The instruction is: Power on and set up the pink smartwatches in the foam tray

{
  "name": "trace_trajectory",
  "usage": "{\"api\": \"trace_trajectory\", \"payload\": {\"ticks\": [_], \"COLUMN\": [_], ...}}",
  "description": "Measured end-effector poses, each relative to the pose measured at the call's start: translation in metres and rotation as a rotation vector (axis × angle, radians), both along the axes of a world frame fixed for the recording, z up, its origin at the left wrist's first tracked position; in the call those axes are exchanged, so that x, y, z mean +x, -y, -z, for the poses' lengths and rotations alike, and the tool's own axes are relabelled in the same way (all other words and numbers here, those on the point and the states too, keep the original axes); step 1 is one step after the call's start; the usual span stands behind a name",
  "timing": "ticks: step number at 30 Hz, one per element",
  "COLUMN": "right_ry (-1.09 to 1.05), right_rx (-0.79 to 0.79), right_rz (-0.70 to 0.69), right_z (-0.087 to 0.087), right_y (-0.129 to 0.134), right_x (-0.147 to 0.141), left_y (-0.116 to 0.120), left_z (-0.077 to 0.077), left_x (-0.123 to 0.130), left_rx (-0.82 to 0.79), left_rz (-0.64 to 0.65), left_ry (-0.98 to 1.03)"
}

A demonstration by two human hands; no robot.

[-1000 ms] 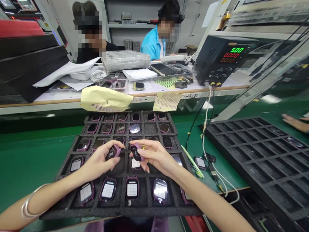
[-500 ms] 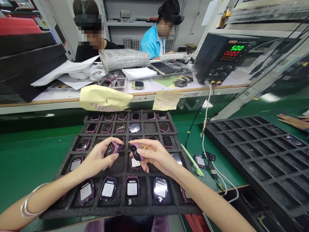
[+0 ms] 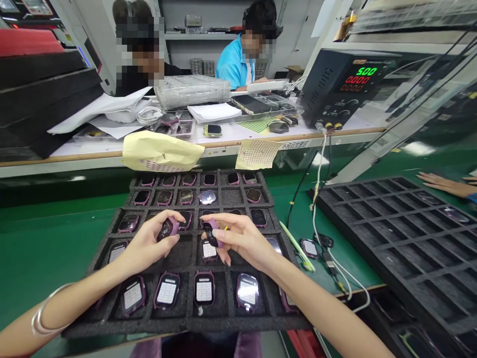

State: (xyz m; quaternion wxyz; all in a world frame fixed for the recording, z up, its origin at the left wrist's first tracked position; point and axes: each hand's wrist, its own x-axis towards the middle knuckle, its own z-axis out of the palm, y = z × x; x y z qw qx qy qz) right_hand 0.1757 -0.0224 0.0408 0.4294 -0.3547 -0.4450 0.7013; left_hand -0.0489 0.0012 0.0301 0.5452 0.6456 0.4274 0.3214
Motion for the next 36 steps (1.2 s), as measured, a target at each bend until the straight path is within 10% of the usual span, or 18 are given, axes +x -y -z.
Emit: {"api": "trace_trajectory", "payload": {"ticks": [36], "right_ry": [0.024], "right_rx": [-0.054], "right_rz": [-0.050], "right_z": [0.007], "right_y": [-0.008], "right_x": [0.003], "left_y": [-0.002], "left_z": [0.000], "left_x": [0.005], "left_rx": [-0.391], "left_rz": [0.138], "left_ry": [0.430]}}
